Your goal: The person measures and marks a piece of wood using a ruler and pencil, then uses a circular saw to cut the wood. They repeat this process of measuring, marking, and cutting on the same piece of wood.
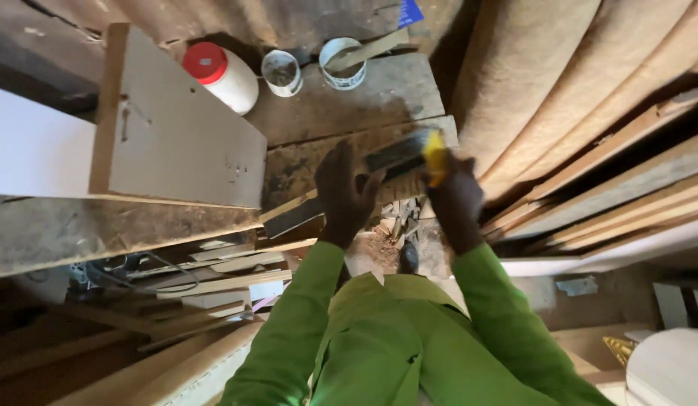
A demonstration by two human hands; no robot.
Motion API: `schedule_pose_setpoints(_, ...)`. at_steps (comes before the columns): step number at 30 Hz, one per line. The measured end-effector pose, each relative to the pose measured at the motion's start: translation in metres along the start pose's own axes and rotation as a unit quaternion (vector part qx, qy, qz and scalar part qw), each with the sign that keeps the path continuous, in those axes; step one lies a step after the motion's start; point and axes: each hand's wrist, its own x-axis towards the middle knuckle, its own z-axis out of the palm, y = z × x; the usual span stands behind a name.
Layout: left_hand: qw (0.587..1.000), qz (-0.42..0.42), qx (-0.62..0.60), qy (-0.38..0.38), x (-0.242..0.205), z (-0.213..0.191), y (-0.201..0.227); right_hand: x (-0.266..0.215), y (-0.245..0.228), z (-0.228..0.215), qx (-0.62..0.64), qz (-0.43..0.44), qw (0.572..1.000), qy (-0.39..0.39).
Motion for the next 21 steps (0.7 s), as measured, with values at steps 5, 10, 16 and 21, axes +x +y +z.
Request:
schedule_pose_setpoints(5, 0.975, -0.01, 0.145, -0.167, -0.017, 0.067, -0.04, 0.009, -0.051, 0.009, 0.002, -0.039, 0.999, -0.034)
schedule_pose_setpoints(10, 0.942, -0.082, 0.118, -0.302, -0.002, 0.076, -0.044, -0.004, -0.013, 0.018, 0.071, -0.059, 0.994, -0.055)
schedule_pose_setpoints(16, 0.95, -0.051, 0.163, -0.261, 0.015, 0.077, -0.022, -0.031, 0.067, 0.038, 0.064, -0.226, 0.954, 0.185)
schedule_pose_setpoints(21, 0.929, -0.121, 0.136, -0.323, 0.025, 0.072, -0.011, -0.04, 0.064, 0.016, 0.205, -0.183, 0.954, 0.118)
